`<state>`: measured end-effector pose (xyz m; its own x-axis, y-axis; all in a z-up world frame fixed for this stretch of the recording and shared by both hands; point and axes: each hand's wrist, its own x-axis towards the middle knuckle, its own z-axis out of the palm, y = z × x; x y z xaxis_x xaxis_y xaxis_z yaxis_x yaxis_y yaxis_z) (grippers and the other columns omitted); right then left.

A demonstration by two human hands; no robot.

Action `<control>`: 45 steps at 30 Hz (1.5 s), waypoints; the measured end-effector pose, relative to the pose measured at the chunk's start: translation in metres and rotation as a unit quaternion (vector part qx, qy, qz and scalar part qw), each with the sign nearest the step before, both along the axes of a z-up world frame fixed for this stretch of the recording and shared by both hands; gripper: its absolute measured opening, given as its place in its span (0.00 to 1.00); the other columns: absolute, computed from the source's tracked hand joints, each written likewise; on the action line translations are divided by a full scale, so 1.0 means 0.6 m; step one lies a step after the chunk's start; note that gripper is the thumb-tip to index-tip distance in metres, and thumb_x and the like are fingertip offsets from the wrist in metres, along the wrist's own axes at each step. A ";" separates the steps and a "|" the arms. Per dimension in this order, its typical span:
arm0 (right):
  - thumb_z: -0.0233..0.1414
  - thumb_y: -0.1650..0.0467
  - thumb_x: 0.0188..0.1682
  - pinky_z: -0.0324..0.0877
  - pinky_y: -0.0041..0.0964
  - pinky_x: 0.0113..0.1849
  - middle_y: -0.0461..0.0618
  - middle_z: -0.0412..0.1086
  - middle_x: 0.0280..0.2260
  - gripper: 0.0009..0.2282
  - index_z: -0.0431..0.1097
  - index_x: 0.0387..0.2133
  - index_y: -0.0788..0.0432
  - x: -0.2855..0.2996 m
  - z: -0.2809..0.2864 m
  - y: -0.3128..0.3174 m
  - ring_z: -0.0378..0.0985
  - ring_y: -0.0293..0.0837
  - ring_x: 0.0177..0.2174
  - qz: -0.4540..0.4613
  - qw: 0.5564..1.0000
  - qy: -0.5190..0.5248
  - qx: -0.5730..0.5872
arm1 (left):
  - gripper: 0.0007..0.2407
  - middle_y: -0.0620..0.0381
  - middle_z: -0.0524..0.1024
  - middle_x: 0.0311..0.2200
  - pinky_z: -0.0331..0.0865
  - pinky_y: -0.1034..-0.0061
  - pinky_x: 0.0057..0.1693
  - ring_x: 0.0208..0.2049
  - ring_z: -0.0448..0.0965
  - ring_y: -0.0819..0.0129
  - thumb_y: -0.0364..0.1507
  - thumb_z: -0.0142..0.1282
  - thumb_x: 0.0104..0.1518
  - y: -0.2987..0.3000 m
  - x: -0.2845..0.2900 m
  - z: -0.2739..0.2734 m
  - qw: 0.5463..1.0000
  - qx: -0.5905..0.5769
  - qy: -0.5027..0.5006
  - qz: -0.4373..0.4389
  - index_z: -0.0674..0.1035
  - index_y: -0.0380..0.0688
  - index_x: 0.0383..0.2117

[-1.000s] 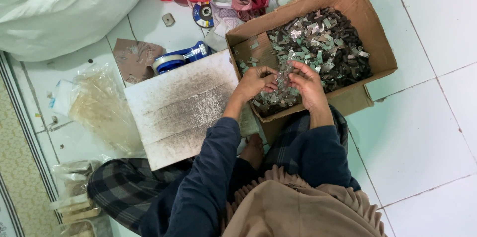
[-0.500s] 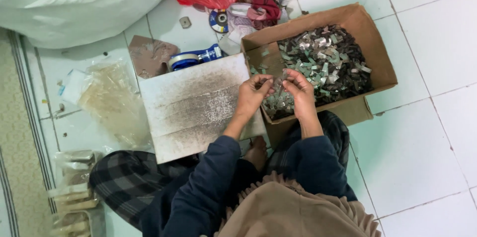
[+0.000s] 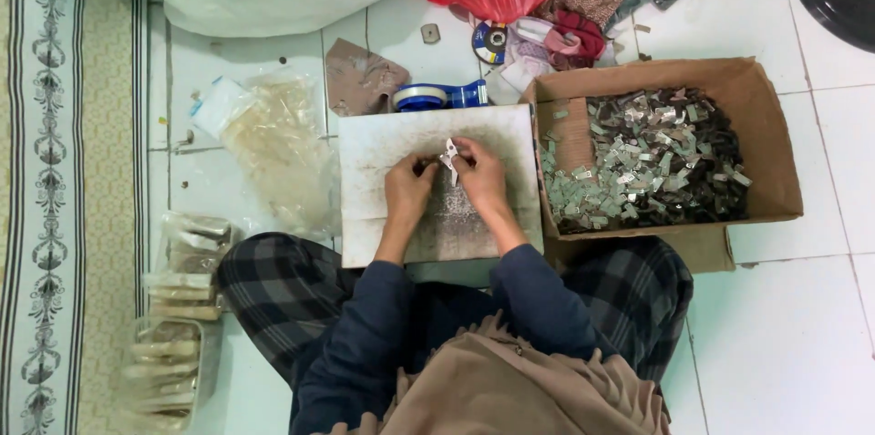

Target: Sorting small metal components from a cardboard box and placing them into small plastic bags.

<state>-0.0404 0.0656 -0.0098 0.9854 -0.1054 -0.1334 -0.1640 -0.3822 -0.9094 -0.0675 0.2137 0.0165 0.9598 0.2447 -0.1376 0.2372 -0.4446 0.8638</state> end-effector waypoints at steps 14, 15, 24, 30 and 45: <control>0.57 0.78 0.50 0.77 0.37 0.35 0.54 0.78 0.32 0.12 0.80 0.43 0.53 -0.016 0.114 -0.215 0.81 0.42 0.30 -0.013 0.988 -0.147 0.044 | 0.12 0.44 0.73 0.43 0.78 0.55 0.48 0.45 0.80 0.37 0.17 0.50 0.61 -0.127 0.025 0.124 0.983 0.010 -0.129 -0.128 0.80 0.38 0.49; 0.57 0.79 0.51 0.76 0.36 0.33 0.55 0.78 0.30 0.11 0.81 0.43 0.54 -0.015 0.115 -0.252 0.81 0.42 0.29 -0.023 0.988 -0.153 0.019 | 0.12 0.46 0.75 0.42 0.79 0.60 0.49 0.45 0.82 0.42 0.18 0.51 0.61 -0.154 0.031 0.127 0.975 -0.005 -0.141 -0.169 0.81 0.40 0.48; 0.61 0.66 0.47 0.74 0.54 0.46 0.57 0.77 0.46 0.14 0.78 0.47 0.53 -0.050 -0.135 -0.490 0.79 0.59 0.46 -0.001 0.974 0.135 -0.184 | 0.16 0.44 0.78 0.39 0.70 0.87 0.59 0.46 0.82 0.70 0.21 0.54 0.56 -0.457 -0.005 -0.212 0.941 0.237 -0.038 -0.239 0.81 0.43 0.52; 0.54 0.73 0.48 0.69 0.60 0.54 0.71 0.68 0.55 0.22 0.68 0.59 0.64 -0.036 0.031 -0.399 0.72 0.68 0.53 0.153 0.931 0.206 -0.259 | 0.18 0.36 0.71 0.51 0.72 0.52 0.45 0.50 0.74 0.39 0.21 0.58 0.52 -0.458 0.044 -0.173 0.776 0.428 0.119 -0.448 0.77 0.41 0.52; 0.56 0.66 0.44 0.73 0.60 0.46 0.69 0.77 0.41 0.16 0.79 0.42 0.63 -0.045 -0.036 -0.418 0.77 0.69 0.46 0.253 0.886 0.258 -0.292 | 0.14 0.35 0.72 0.46 0.76 0.48 0.40 0.42 0.79 0.41 0.18 0.53 0.55 -0.439 0.027 -0.166 0.779 0.408 0.066 -0.471 0.76 0.33 0.49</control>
<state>-0.0674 -0.1852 -0.0311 0.7502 0.1331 -0.6477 -0.1730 -0.9059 -0.3866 -0.0515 -0.0495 -0.0832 0.7572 -0.5022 -0.4176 -0.4638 -0.8636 0.1977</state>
